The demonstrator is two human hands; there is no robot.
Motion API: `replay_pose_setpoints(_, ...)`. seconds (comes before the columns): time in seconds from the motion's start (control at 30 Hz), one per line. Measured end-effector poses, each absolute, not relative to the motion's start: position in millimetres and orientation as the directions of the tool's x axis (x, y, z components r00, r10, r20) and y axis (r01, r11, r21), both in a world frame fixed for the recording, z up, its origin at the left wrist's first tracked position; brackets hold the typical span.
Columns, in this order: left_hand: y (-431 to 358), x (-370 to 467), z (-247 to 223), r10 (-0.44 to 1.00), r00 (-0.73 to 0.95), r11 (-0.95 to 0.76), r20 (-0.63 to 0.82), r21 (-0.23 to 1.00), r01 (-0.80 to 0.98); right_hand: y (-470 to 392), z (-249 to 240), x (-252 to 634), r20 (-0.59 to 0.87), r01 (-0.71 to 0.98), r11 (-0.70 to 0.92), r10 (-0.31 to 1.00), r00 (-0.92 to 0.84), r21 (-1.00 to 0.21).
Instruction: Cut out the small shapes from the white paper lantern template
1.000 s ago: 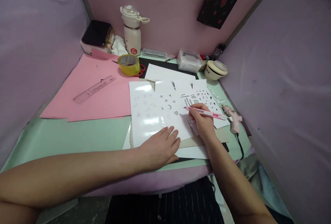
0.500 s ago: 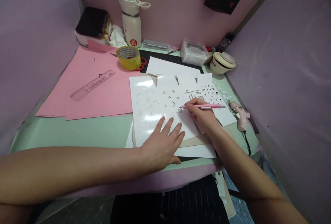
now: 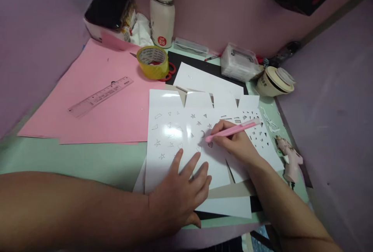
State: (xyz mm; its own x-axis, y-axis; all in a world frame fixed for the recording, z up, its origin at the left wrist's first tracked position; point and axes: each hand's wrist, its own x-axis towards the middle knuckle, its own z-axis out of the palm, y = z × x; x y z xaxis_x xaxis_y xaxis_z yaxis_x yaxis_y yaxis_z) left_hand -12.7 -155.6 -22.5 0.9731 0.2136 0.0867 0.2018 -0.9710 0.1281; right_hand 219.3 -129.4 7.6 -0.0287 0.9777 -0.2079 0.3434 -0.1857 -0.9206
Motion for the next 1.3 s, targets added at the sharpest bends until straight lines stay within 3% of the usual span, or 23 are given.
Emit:
replay_pose_setpoints(0.13,-153,-11,-22,0.205,0.976,-0.969,0.081,0.155,0.190,-135,-10,213,0.000,0.279,0.038,0.991,-0.136,-0.960)
replay_pose_setpoints(0.23,-151,-10,-21,0.210,0.975,-0.965,0.070,0.176,0.195,-137,-20,210,0.061,0.189,0.097,0.980,-0.190,-0.977)
replay_pose_setpoints(0.8,-152,-9,-25,0.233,0.968,-0.948,0.091,0.243,0.205,-137,-17,211,-0.055,0.259,0.000,0.978,-0.203,-0.966)
replay_pose_setpoints(1.07,-152,-9,-24,0.246,0.962,-0.947,0.117,0.241,0.213,-121,-4,219,-0.295,0.422,-0.146,0.903,-0.314,-0.895)
replay_pose_setpoints(1.3,-157,-7,-30,0.294,0.945,-0.930,0.141,0.272,0.248,-120,-14,224,-0.249,0.360,-0.128,0.916,-0.314,-0.924)
